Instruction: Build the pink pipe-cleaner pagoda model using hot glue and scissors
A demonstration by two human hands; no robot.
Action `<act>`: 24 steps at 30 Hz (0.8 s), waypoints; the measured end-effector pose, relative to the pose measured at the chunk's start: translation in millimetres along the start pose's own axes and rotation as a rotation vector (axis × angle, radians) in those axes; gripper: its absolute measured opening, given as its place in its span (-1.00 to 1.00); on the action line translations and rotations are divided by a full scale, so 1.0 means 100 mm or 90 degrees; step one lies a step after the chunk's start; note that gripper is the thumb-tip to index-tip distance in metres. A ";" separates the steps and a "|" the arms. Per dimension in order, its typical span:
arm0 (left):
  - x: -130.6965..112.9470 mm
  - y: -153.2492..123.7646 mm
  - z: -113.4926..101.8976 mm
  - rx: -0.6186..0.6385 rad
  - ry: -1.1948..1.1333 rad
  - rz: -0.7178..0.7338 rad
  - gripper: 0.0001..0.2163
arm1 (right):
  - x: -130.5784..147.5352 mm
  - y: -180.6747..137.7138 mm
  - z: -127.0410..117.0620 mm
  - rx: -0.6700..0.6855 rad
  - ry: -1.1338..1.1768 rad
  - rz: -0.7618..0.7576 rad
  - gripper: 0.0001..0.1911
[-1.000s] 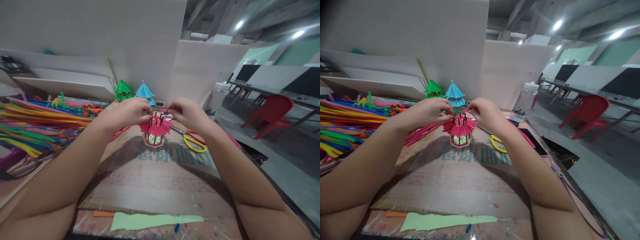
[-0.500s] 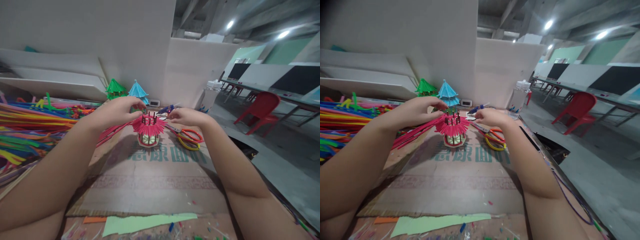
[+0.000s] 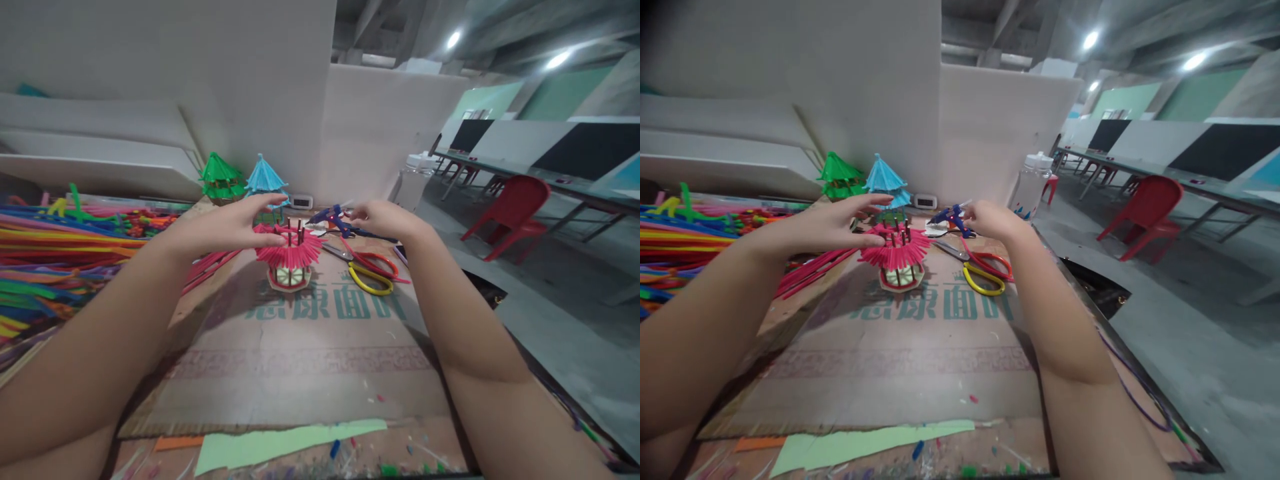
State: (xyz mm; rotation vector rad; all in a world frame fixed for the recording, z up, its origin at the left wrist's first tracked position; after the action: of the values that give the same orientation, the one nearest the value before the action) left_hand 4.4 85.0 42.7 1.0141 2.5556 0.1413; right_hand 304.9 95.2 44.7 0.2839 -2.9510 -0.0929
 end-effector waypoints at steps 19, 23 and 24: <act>0.95 -0.17 -0.32 -0.031 0.238 -0.297 -0.61 | 0.59 0.15 1.03 0.344 0.367 -0.180 -0.88; 1.31 -0.23 -0.13 0.029 0.249 -0.350 -0.75 | 0.60 0.17 1.08 0.338 0.384 -0.188 -0.83; 1.37 -0.23 -0.09 0.036 0.242 -0.345 -0.76 | 0.60 0.16 1.05 0.337 0.381 -0.189 -0.83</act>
State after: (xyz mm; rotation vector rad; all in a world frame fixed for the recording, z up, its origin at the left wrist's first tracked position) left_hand -104.9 161.4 2.2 0.2972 3.0932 0.1198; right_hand 225.7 104.1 -47.0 0.6797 -2.2690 0.6275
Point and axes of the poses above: each hand's wrist, its own y-axis towards the middle knuckle, its own z-axis out of the palm, x = y × z, the point moved 5 cm from there along y, towards the middle knuckle, and after that the axes turned 5 degrees about z, right-handed, at the moved point
